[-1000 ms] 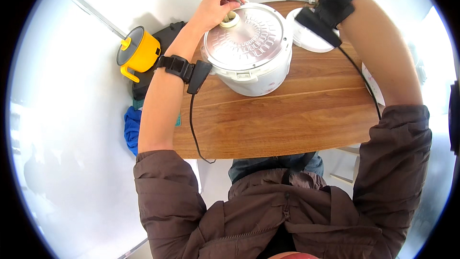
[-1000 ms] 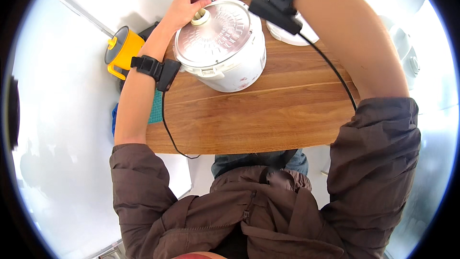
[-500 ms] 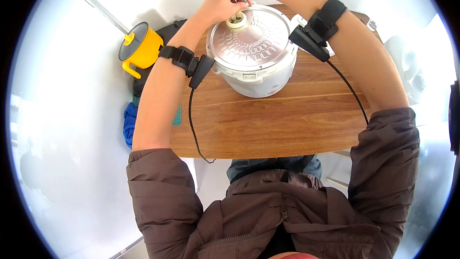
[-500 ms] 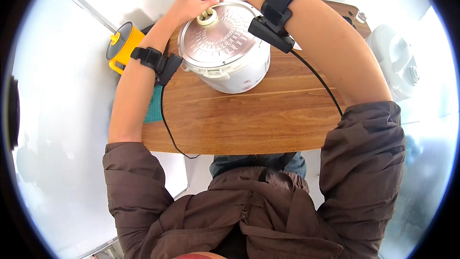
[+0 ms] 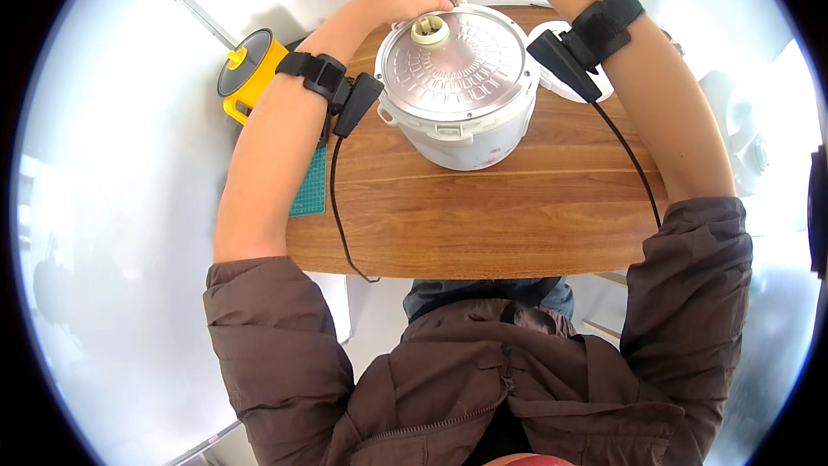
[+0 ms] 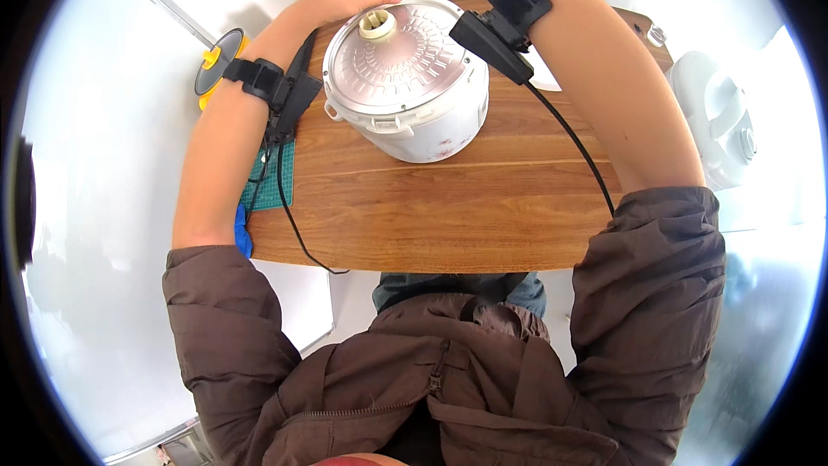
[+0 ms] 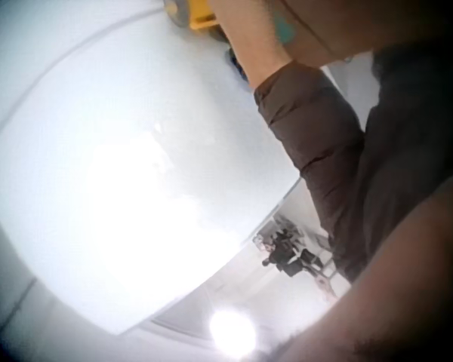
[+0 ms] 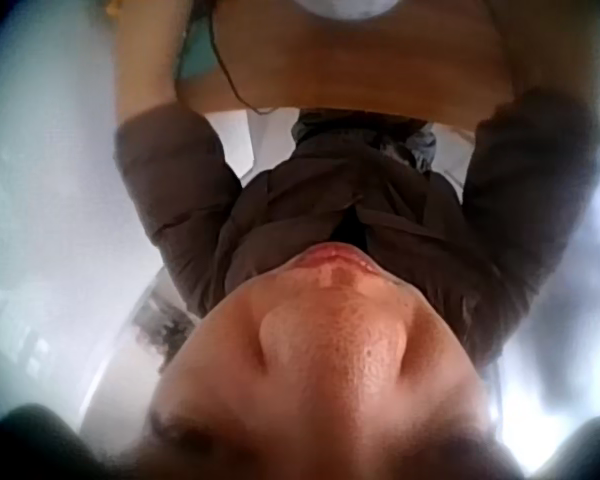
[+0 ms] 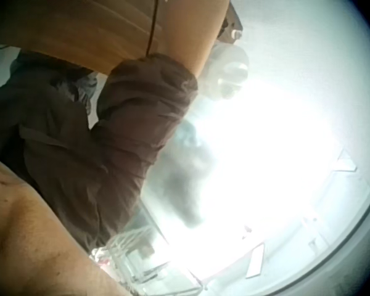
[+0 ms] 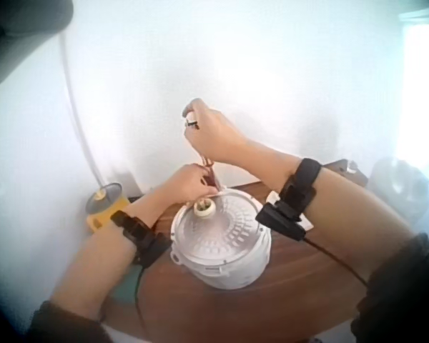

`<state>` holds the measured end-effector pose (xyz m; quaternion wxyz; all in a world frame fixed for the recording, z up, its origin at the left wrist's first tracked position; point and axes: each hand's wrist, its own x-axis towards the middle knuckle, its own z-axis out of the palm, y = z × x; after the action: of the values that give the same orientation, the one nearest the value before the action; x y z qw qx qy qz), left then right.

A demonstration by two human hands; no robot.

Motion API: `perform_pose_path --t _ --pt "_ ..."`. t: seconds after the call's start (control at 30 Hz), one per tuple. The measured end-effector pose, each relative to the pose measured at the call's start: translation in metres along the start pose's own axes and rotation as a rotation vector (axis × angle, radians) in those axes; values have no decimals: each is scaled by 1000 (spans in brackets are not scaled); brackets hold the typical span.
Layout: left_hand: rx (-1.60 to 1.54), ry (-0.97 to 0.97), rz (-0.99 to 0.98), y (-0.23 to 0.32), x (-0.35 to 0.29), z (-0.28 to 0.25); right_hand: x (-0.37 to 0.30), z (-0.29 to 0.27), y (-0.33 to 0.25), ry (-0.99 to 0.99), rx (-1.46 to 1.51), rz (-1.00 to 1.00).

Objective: The person disassembles a white rice cooker by removing the lid and using a screwdriver to unscrew multiple fasteners from the lid and inner components. The person places removed screws on the table and separates the lid parts.

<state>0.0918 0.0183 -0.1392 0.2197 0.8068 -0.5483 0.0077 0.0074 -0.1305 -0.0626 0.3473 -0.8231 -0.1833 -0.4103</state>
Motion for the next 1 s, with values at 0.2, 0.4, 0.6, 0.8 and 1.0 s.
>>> perform_pose_path --t 0.2,0.4,0.6,0.8,1.0 --pt "4 -26 -61 6 1 0 -5 -19 -7 -93 -141 24" --pt "55 -16 -51 11 -1 6 -8 -12 -13 96 -210 -232" --pt "85 -19 -37 12 0 5 -20 -41 -30 -169 135 83" --pt "53 59 -31 10 -1 9 -34 -55 -37 184 258 -21" --pt "-259 60 -314 -24 -19 -18 -82 -77 -26 692 598 167"
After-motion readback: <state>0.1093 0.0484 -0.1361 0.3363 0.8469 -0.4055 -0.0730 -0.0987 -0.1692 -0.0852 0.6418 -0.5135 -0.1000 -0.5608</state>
